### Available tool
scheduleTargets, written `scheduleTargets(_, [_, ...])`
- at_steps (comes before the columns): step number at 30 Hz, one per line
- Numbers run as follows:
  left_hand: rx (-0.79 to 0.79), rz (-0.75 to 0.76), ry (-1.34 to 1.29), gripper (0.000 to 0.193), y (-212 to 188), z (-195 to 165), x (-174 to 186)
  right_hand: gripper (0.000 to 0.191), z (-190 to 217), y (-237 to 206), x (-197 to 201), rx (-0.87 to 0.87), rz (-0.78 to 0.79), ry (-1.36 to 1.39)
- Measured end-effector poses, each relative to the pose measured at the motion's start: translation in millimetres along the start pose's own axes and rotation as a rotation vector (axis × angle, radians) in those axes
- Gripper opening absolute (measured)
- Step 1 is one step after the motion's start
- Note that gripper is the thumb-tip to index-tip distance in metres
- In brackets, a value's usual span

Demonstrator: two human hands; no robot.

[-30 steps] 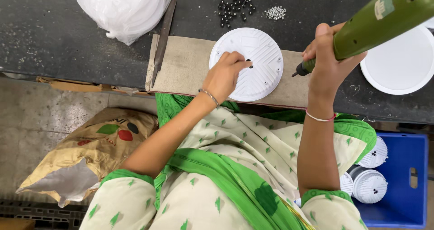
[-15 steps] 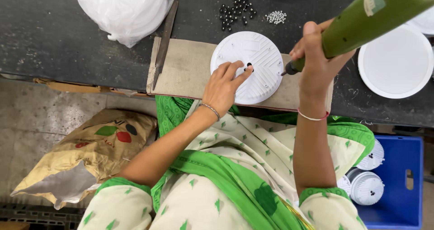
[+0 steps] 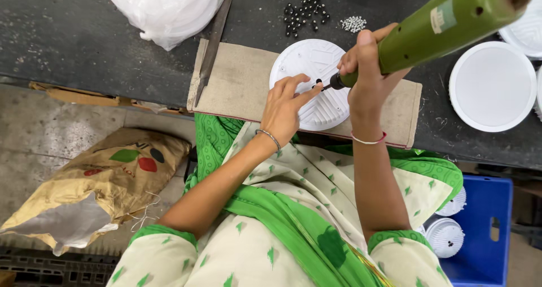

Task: The person sits at a workbench assembling white plastic lamp bases. They pick small screws from the table, place them into holes on a lamp base, and drive them in using a green electric screwdriver, then stack the finished bases and place them into a blue crate.

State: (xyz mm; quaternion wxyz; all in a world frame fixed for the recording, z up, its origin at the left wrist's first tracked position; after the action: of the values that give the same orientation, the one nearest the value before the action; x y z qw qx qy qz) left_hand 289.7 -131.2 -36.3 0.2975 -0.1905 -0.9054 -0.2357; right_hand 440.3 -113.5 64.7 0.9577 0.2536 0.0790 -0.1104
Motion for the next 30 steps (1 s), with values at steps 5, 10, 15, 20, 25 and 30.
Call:
scheduleTargets(5, [-0.005,-0.025,-0.003,0.076,-0.5,-0.8,0.2,0.019,-3.2,-2.4,1.2,-0.013,-0.017,-0.012])
scheduleTargets(10, [-0.003,-0.014,-0.003,0.077,-0.4,-1.0,-0.2,0.019,-6.4,-3.4,2.2,-0.02,-0.029,-0.023])
scheduleTargets(15, [-0.011,-0.058,-0.014,0.07,-1.9,-0.8,3.1,0.02,-7.4,-3.9,1.4,-0.026,-0.017,-0.033])
scheduleTargets(20, [-0.052,-0.074,0.053,0.059,-3.9,-3.1,2.4,0.019,-9.2,-3.9,1.4,-0.032,-0.008,-0.039])
scheduleTargets(25, [-0.068,-0.069,0.081,0.058,-5.1,-4.2,-0.7,0.018,-12.4,-4.6,2.3,-0.053,-0.006,-0.011])
scheduleTargets(30, [-0.063,-0.09,0.083,0.056,-6.2,-5.0,-0.2,0.013,-13.6,-3.2,1.7,-0.065,-0.011,0.028])
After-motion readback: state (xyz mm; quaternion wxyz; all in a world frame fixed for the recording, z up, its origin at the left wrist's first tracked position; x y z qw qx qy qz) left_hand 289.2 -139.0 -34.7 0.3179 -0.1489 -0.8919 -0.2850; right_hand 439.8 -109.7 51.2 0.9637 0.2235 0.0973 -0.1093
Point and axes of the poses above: each hand's wrist, its own y-axis towards the middle knuckle, its own x-axis out of the back of the hand, z = x × y, the point moved 10 cm from there along y, towards the middle knuckle, and after that the axes turned 6 degrees about z, right-handed, at the moved point
